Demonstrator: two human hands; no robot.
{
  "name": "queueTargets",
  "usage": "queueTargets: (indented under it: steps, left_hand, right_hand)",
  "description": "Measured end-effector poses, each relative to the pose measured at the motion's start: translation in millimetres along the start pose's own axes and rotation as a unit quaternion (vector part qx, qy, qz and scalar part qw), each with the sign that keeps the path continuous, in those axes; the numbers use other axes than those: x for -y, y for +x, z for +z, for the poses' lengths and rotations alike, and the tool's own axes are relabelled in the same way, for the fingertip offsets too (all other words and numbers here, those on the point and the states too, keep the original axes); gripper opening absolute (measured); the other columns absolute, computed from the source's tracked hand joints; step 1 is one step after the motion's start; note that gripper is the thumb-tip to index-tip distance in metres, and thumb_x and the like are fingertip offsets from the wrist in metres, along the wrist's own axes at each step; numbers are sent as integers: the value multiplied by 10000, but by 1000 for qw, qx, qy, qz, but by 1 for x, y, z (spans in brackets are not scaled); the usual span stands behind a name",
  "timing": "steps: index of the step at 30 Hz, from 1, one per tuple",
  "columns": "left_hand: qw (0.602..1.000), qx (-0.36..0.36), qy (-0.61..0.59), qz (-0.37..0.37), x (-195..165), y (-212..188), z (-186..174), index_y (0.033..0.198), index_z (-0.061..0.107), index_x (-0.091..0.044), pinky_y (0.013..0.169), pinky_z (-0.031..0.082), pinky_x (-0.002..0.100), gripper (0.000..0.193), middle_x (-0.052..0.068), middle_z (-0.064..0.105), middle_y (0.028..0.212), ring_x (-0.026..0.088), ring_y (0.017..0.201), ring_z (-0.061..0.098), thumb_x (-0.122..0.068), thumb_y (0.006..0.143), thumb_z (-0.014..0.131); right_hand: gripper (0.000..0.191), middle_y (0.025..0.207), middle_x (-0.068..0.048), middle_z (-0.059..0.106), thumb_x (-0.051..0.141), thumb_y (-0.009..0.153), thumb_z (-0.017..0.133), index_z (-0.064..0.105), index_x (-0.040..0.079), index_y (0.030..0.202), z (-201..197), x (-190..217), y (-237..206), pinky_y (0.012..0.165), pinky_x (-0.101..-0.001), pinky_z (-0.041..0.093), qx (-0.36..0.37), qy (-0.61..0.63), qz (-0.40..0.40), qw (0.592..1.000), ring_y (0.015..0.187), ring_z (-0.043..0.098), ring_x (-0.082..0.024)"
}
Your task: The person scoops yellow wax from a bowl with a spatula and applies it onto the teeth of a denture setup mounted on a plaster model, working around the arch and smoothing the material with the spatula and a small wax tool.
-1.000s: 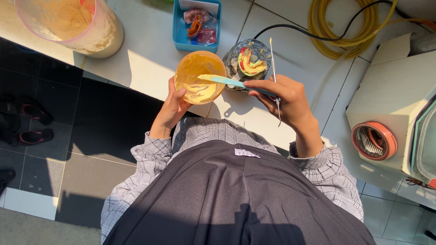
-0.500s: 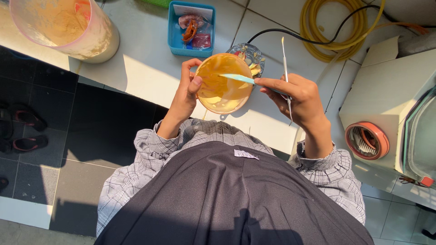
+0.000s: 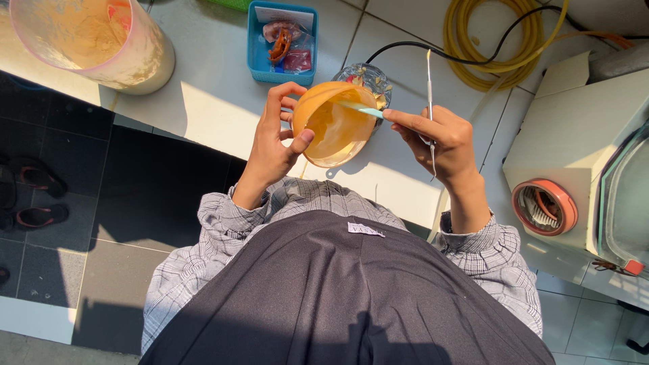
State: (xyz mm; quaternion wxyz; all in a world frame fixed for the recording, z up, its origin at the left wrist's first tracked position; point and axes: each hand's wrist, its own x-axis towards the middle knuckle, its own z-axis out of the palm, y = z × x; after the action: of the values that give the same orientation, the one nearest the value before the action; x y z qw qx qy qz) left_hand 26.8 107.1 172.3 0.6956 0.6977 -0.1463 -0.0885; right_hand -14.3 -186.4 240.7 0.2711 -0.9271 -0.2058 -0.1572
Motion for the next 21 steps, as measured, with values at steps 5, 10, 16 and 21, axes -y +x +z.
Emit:
queueTargets:
  steps: [5, 10, 16, 21]
  left_hand:
    - [999, -6, 15, 50, -11, -2, -2, 1479, 431, -154, 963, 648, 377, 813, 78, 538, 1310, 185, 1156, 579, -606, 888, 759]
    - [993, -26, -86, 73, -6, 1, 9, 1502, 341, -143, 982, 618, 418, 971, 87, 428, 1442, 204, 1339, 495, -667, 829, 804]
    - [976, -105, -54, 184, 14, 8, 29, 1573, 239, -221, 1171, 476, 399, 1047, 67, 303, 1520, 213, 1408, 407, -553, 818, 885]
    - [961, -116, -14, 252, 22, 13, 32, 1532, 238, -254, 1174, 512, 420, 1085, 60, 243, 1527, 245, 1479, 346, -456, 750, 963]
  right_hand:
    - [294, 719, -23, 600, 35, 929, 817, 779, 160, 1193, 11, -5, -5, 569, -277, 421, -2, 68, 48, 997, 597, 521, -107]
    - [239, 869, -52, 739, 34, 974, 760, 764, 110, 1201, 14, 0, -9, 593, -216, 441, 1, 148, 86, 985, 666, 596, -61]
    - [195, 848, -19, 693, 129, 1042, 674, 750, 64, 1209, 27, 28, -16, 653, -205, 464, -6, 285, 187, 940, 731, 589, -64]
    - [288, 684, 37, 511, 206, 1028, 658, 733, -34, 1168, 35, 32, -24, 582, -226, 332, 2, 484, 307, 819, 619, 409, -56]
